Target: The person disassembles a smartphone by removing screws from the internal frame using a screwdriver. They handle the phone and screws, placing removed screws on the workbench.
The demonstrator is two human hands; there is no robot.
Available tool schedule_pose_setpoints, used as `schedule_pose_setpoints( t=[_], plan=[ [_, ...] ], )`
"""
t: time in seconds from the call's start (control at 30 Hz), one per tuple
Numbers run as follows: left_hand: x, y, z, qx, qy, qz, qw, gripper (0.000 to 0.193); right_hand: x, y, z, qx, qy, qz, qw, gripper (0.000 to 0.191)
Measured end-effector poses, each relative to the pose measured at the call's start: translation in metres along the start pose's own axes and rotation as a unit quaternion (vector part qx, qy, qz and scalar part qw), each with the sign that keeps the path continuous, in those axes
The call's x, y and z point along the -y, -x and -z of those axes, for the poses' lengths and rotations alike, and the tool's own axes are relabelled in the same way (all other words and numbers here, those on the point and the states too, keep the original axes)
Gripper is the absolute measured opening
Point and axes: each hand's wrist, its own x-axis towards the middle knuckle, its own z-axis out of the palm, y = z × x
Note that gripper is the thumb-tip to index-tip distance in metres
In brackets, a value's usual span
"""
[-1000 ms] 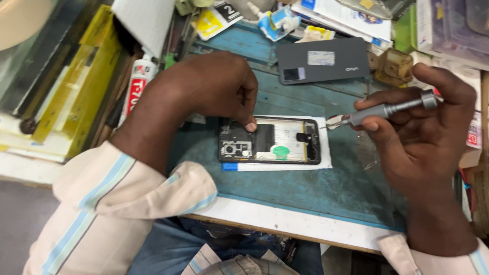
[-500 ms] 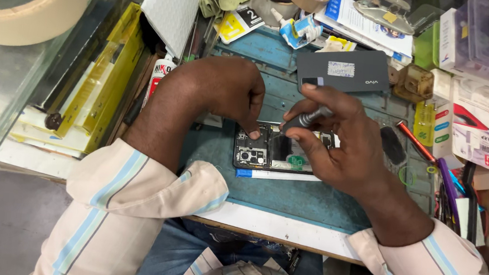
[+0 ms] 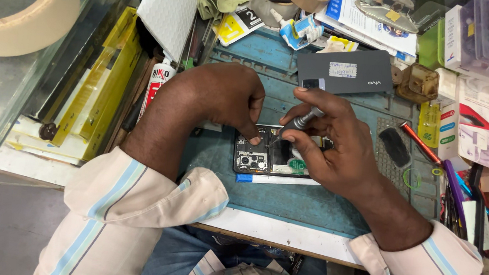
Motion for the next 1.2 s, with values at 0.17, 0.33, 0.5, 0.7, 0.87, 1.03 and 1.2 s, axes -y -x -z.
schedule_pose_setpoints(
  t=[0.17, 0.33, 0.5, 0.7, 0.87, 1.03, 1.2],
  plan=[
    [-0.001, 0.0, -0.001, 0.002, 0.0, 0.003, 1.0, 0.035, 0.002, 0.0, -0.002, -0.001, 0.018, 0.001, 1.0, 0.059],
    [-0.003, 0.002, 0.0, 0.0, 0.004, 0.008, 1.0, 0.036, 0.003, -0.001, -0.001, 0.005, 0.031, 0.003, 1.0, 0.058],
    [-0.004, 0.004, 0.0, -0.001, -0.003, 0.012, 1.0, 0.036, 0.004, -0.001, -0.003, 0.006, 0.028, 0.001, 1.0, 0.057],
    [-0.002, 0.004, 0.0, 0.003, -0.004, 0.013, 1.0, 0.036, 0.006, -0.003, -0.004, 0.009, 0.034, 0.002, 0.999, 0.056],
    [-0.001, 0.003, -0.001, 0.001, -0.009, 0.004, 1.0, 0.036, 0.012, -0.006, -0.001, 0.009, 0.051, 0.05, 0.997, 0.057],
    [-0.002, 0.002, -0.001, -0.005, -0.015, 0.006, 1.0, 0.036, 0.017, -0.005, 0.001, 0.033, -0.025, 0.045, 0.998, 0.052],
    [-0.002, 0.003, -0.001, -0.005, -0.016, 0.002, 1.0, 0.037, 0.013, -0.005, 0.0, 0.015, 0.138, -0.087, 0.987, 0.062]
  ],
)
